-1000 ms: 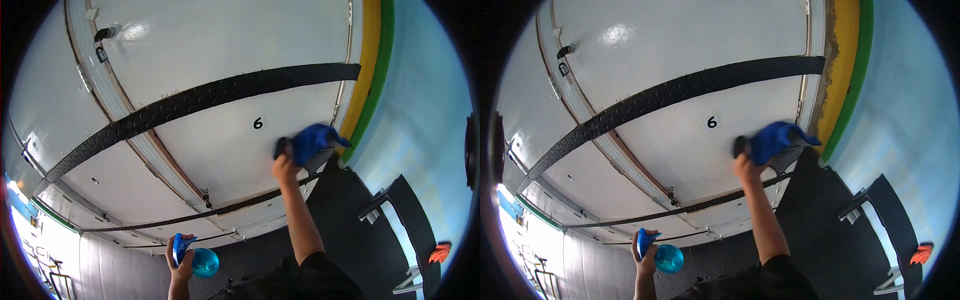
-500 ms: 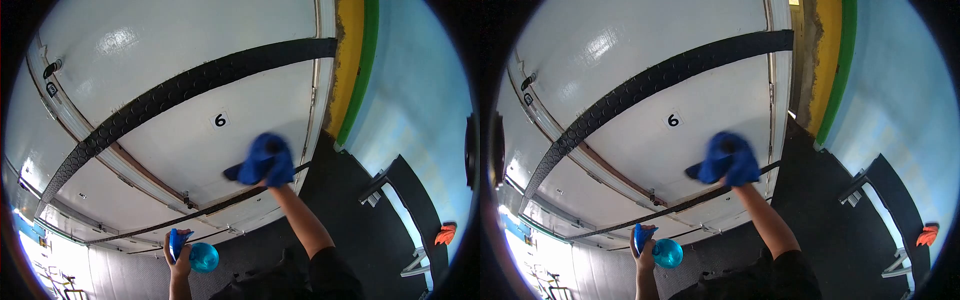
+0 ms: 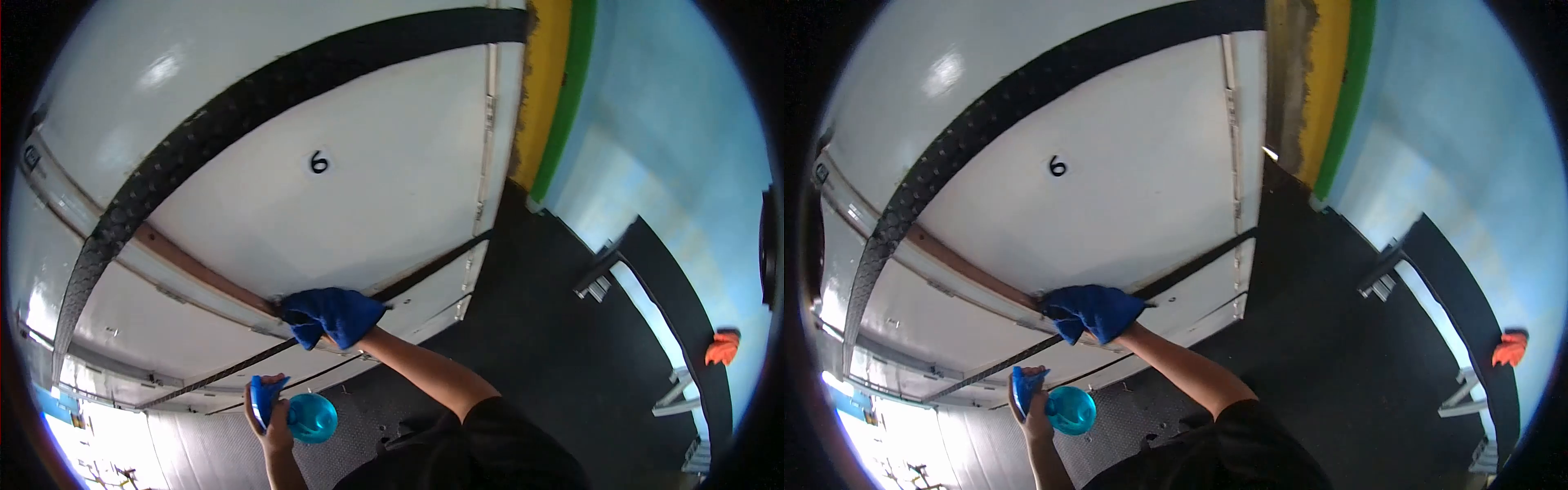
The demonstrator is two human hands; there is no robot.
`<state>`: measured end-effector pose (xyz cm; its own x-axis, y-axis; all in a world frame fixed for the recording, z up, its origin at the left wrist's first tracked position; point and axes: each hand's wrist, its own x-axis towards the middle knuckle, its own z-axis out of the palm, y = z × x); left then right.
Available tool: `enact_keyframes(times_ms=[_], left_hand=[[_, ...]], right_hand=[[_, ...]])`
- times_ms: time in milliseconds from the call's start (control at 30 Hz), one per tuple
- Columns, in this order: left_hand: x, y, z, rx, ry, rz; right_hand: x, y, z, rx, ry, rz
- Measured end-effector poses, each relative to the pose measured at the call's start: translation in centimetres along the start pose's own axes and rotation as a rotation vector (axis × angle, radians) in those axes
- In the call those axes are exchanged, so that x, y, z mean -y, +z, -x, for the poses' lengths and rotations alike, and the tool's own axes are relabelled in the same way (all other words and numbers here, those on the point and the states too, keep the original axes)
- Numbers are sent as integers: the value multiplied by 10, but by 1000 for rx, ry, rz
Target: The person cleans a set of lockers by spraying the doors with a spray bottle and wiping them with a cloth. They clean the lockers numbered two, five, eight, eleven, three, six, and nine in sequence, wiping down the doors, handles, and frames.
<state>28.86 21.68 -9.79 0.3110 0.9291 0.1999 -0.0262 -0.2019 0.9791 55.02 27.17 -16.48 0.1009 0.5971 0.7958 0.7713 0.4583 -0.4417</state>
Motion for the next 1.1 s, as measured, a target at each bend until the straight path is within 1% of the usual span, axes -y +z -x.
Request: enact_keyframes(times_ms=[67,100,133,167,200,233,267,333,367,400,433,467,533,600,633,667,700,800,833,933,1000,1067,1100], left_hand=[[5,5,-7,-107,7,99],[7,6,-10,-110,-2,88],[8,9,-12,-112,-1,92],[6,15,-15,-128,10,95],[4,20,-18,-150,21,98],[1,23,-19,-168,21,99],[-1,26,-22,-168,13,85],[-5,30,-23,-195,17,72],[-7,32,-24,-164,21,54],[-9,33,-24,-137,25,37],[-12,38,-21,-177,9,54],[-15,39,-20,-212,24,48],[-20,39,-17,-194,-6,-5],[-19,38,-10,-278,19,35],[-23,37,-11,-232,48,26],[-25,36,-10,-183,73,19],[-23,32,-9,-187,48,10],[-18,30,-1,-244,51,61],[-20,28,0,-228,16,52],[-18,22,7,-251,16,116],[-17,17,11,-271,9,91],[-14,11,14,-285,6,65],[-11,8,18,-299,9,78]], right_hand=[[-7,-33,-18,398,119,-48],[-14,-55,-14,184,31,-13],[-38,-63,-4,309,283,-447],[-38,-106,-8,161,105,-189],[-74,-101,17,151,524,-1058],[-122,-109,41,109,417,-908],[-139,-127,47,-67,422,-1482],[-249,-121,126,-205,622,-737],[-228,-151,105,-94,528,-31],[-194,-188,72,11,380,667],[-188,-206,52,15,355,645],[-190,-217,33,-125,422,403],[-181,-224,-19,-356,545,-113],[-104,-245,-92,-200,-113,941],[-102,-240,-101,-200,-152,911],[-103,-240,-103,-217,-192,951],[-101,-237,-110,-235,-230,994],[-80,-218,-140,-212,-268,898],[-70,-210,-150,-210,-290,888],[-28,-171,-172,-202,-338,853],[2,-137,-177,-301,-334,742],[-1,-103,-165,-142,-654,816],[12,-91,-169,-140,-663,816]])
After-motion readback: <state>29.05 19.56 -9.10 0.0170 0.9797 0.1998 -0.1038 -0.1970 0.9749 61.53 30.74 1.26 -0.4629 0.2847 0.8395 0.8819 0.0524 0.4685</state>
